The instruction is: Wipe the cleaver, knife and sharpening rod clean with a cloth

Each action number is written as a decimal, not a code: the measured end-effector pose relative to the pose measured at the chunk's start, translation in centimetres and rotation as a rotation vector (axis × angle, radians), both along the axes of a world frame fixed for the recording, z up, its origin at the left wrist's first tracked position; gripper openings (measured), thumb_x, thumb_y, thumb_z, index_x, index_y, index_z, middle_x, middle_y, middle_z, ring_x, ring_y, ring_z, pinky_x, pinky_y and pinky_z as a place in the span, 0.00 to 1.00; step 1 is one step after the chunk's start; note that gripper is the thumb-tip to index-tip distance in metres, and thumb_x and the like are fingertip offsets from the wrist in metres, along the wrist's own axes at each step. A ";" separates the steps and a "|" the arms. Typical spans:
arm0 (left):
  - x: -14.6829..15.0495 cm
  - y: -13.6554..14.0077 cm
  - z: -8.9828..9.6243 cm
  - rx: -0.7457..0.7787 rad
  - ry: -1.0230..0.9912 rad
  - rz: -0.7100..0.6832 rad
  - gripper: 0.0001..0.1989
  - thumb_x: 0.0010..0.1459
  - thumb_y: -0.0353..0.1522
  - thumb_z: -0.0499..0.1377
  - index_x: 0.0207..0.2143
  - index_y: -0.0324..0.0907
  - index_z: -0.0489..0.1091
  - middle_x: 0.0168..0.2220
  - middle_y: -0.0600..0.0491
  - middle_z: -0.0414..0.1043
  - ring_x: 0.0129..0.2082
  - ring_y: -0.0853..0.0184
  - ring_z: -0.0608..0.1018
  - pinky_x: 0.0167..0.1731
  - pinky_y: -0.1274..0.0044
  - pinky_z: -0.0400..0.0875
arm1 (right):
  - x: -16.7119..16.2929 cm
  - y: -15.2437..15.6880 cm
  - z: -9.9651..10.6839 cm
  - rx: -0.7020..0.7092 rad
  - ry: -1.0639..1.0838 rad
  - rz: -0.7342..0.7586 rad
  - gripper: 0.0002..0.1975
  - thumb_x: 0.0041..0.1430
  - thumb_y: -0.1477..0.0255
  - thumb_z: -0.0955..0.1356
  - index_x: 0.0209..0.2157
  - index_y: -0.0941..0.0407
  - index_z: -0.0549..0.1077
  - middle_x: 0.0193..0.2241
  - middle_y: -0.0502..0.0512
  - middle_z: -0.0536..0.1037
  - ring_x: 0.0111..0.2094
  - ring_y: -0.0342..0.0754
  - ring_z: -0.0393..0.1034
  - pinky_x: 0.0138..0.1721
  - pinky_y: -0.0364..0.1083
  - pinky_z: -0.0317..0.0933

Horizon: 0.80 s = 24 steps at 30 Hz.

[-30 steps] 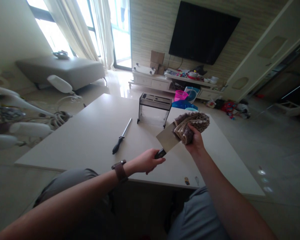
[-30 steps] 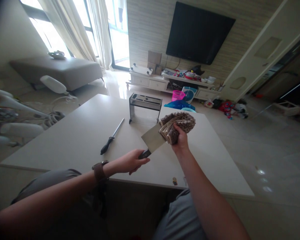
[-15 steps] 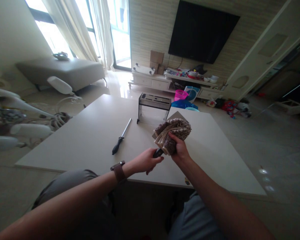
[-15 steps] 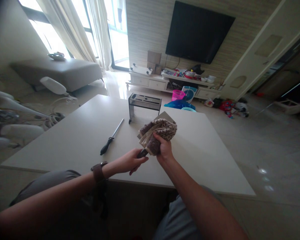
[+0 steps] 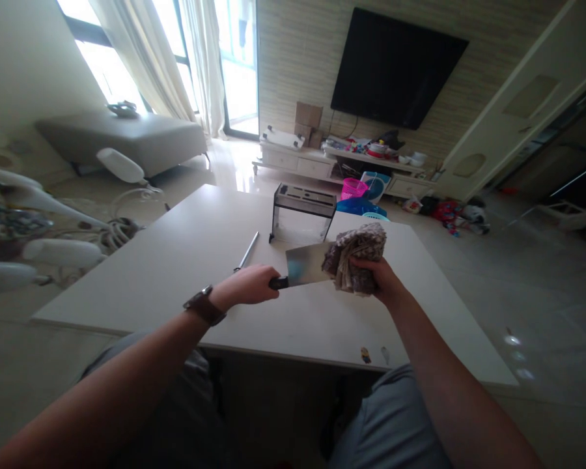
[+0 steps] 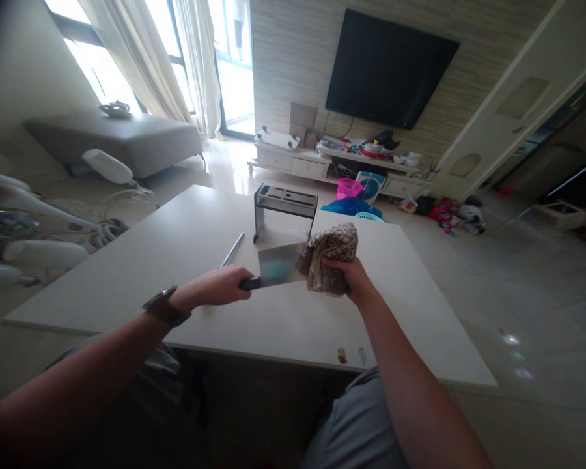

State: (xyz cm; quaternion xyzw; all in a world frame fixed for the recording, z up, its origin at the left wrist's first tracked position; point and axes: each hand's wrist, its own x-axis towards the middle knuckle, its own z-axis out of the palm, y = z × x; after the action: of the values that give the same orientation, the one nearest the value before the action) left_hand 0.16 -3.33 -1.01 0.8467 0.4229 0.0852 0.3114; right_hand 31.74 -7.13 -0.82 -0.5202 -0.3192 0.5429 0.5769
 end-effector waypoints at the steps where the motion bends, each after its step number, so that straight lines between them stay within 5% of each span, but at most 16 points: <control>1: -0.4 0.3 0.1 0.121 0.031 0.005 0.04 0.48 0.32 0.60 0.23 0.44 0.72 0.21 0.51 0.73 0.20 0.66 0.72 0.20 0.76 0.55 | -0.2 -0.1 0.0 -0.001 -0.045 0.028 0.21 0.37 0.76 0.81 0.38 0.59 0.82 0.36 0.59 0.86 0.33 0.57 0.82 0.40 0.55 0.77; 6: -0.9 1.0 0.4 0.286 0.113 -0.060 0.04 0.46 0.31 0.60 0.20 0.45 0.72 0.19 0.52 0.69 0.19 0.66 0.69 0.21 0.74 0.53 | -0.6 -0.3 -0.2 -0.035 -0.139 0.180 0.22 0.34 0.75 0.82 0.36 0.60 0.83 0.35 0.61 0.86 0.33 0.58 0.82 0.38 0.55 0.77; 17: -0.6 1.2 1.3 0.536 0.155 0.059 0.08 0.57 0.33 0.57 0.35 0.47 0.76 0.32 0.49 0.79 0.32 0.59 0.78 0.29 0.74 0.58 | -1.6 0.9 -1.7 -0.086 0.070 -0.021 0.20 0.37 0.78 0.80 0.37 0.59 0.81 0.33 0.60 0.86 0.30 0.58 0.82 0.36 0.57 0.78; 24: -0.6 1.3 1.5 0.629 0.044 0.081 0.12 0.62 0.40 0.59 0.43 0.49 0.79 0.41 0.51 0.81 0.38 0.59 0.80 0.33 0.75 0.63 | -0.4 1.0 -0.3 -0.031 0.222 -0.010 0.16 0.45 0.74 0.77 0.39 0.58 0.81 0.37 0.58 0.86 0.37 0.58 0.82 0.47 0.58 0.77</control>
State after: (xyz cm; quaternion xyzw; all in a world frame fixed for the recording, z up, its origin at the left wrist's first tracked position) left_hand -0.41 -2.01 0.44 0.8855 0.4161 0.2057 0.0214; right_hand 31.36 -6.10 -1.15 -0.4674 -0.2425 0.5991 0.6031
